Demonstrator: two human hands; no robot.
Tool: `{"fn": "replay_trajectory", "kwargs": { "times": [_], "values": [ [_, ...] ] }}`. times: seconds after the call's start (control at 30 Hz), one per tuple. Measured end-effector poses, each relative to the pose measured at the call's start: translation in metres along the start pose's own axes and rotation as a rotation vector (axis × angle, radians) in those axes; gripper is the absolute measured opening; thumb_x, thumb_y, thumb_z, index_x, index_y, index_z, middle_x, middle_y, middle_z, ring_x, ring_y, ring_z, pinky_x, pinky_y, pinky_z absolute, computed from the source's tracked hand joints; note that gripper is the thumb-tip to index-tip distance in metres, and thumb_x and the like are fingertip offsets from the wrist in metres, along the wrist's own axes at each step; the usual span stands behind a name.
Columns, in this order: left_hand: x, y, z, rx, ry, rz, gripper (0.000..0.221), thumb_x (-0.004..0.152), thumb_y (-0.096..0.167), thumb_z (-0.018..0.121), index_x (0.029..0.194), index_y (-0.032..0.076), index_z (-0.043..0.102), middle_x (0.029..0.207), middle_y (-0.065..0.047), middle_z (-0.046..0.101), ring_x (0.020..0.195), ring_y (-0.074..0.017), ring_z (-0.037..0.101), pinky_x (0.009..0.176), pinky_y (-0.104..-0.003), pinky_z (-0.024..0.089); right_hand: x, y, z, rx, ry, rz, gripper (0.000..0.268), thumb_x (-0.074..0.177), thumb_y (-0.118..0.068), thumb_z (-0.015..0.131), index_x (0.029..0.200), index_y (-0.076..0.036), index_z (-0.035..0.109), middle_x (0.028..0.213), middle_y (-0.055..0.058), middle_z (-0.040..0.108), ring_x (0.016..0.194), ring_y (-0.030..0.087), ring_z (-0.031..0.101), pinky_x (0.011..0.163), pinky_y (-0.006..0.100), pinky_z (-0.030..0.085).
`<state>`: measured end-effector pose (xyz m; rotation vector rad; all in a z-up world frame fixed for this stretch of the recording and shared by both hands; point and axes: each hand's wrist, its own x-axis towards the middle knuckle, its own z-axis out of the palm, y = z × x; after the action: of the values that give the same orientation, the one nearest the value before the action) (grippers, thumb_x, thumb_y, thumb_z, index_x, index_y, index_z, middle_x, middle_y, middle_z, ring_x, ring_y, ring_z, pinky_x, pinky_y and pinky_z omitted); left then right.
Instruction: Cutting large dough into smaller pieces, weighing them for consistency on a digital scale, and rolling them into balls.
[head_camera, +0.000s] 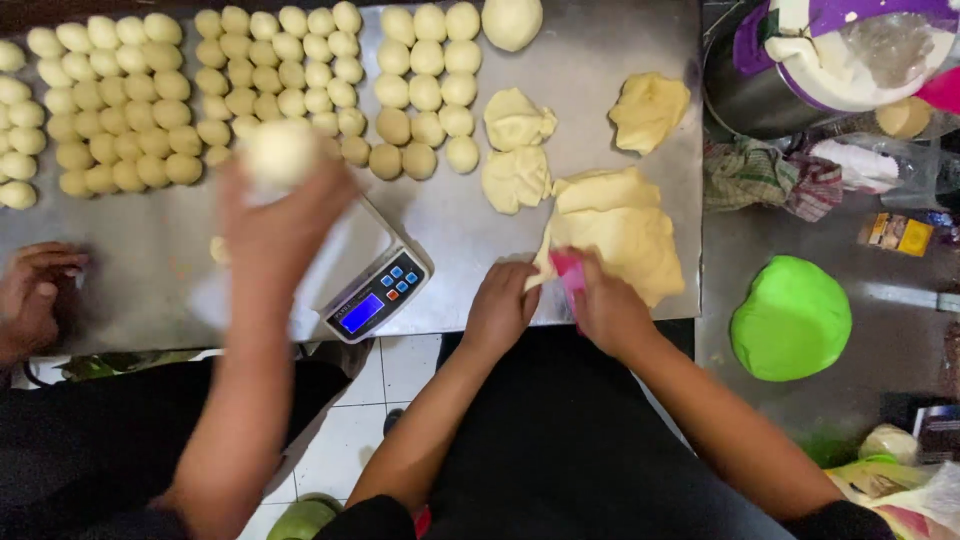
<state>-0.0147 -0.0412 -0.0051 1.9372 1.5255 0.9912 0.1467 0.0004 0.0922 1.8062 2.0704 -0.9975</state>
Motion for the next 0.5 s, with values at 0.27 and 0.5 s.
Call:
{"fn": "replay_trajectory", "kwargs": {
  "times": [0.27,0.5],
  "values": [
    [-0.001,0.016,-0.028,-0.003,0.056,-0.095,0.018,0.084,0.014,0.064,0.101,0.007,0.060,0.100,-0.010,0.054,0.100,-0.0323,0.054,0.089,-0.042,0.047,0.003,0.004,-0.017,-0.047,0.056,-0.099,0.050,0.087,-0.028,0.044,0.131,-0.007,0.032,0.084,0.027,0.065,0.085,0.044,0.065,0.074,0.054,0.051],
    [-0.015,0.001,-0.029,-0.034,0.024,-0.121,0.024,0.082,0.012,0.066,0.103,0.005,0.056,0.096,-0.015,0.057,0.098,-0.0377,0.055,0.094,-0.047,0.042,0.025,-0.001,0.034,0.000,0.354,-0.580,0.048,0.070,-0.005,0.060,0.112,0.016,0.050,0.111,0.038,0.052,0.112,0.052,0.049,0.098,0.053,0.039]
  ]
}}
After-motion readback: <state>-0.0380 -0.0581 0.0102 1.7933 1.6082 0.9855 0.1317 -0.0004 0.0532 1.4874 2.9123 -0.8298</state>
